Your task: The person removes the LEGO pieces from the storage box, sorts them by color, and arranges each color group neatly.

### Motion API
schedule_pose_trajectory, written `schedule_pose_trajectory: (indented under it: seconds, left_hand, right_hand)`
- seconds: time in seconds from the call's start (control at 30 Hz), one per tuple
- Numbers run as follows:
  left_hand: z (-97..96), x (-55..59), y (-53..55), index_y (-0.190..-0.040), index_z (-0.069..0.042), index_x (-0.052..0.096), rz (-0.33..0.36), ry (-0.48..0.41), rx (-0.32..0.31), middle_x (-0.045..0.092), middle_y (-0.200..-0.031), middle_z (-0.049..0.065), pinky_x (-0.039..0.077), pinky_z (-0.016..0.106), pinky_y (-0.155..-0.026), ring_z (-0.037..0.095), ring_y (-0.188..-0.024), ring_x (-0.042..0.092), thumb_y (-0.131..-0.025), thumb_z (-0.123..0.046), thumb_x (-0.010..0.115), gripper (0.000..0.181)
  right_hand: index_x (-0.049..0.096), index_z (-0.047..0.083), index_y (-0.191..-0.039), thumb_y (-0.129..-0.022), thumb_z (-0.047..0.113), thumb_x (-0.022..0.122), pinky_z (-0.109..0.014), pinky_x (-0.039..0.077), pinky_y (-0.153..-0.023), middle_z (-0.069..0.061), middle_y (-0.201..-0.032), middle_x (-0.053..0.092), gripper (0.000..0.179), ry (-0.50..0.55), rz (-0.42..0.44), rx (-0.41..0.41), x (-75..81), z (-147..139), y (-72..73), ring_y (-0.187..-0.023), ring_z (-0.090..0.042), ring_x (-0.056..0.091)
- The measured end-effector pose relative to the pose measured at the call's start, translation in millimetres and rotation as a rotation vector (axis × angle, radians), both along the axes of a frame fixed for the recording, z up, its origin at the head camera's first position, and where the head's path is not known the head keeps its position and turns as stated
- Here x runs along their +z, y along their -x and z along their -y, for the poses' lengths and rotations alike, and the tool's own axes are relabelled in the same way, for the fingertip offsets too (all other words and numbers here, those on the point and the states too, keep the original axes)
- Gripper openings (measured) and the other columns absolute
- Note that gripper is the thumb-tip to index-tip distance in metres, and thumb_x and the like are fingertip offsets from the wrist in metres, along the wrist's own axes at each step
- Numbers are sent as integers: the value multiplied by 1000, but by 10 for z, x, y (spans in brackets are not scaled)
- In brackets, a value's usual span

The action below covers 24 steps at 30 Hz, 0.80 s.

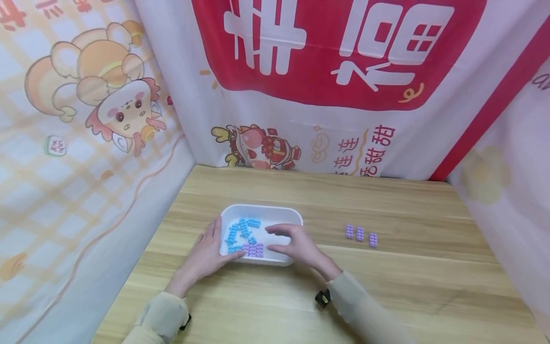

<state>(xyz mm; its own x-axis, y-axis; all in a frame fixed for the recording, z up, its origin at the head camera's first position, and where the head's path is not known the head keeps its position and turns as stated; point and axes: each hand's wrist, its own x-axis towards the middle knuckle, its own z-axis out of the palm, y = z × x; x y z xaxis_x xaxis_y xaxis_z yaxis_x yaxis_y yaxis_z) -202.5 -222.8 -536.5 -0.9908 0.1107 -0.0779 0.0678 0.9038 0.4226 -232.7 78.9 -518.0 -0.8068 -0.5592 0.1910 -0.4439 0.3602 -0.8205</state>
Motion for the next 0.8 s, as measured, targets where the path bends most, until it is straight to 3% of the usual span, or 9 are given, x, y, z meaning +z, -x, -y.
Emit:
schedule_pose_trajectory:
  seconds: [0.27,0.53,0.8]
  left_hand:
    - [14,3,-17,-175,2,-4,-4,-14,0,6,-183,31,17,71,-136,53,-168,18,-88,-84,70,142]
    - [-16,24,-29,-174,5,-1,-18,-24,1,8,-181,34,19,71,-136,55,-167,21,-89,-84,69,141]
    - [-2,18,-25,-173,6,-3,-16,-35,3,9,-180,36,21,72,-135,57,-165,24,-90,-83,70,142]
  right_hand:
    - [77,-2,-132,-92,13,89,-48,62,-113,-18,-133,80,44,-181,93,76,-60,242,164,-126,-35,76]
    - [80,0,-127,-91,8,89,-41,62,-112,-15,-127,82,38,-333,-35,104,-112,307,150,-122,-29,78]
    - [84,7,-120,-90,21,93,-35,63,-98,-9,-121,84,35,-407,-62,1,-129,400,143,-109,-22,76]
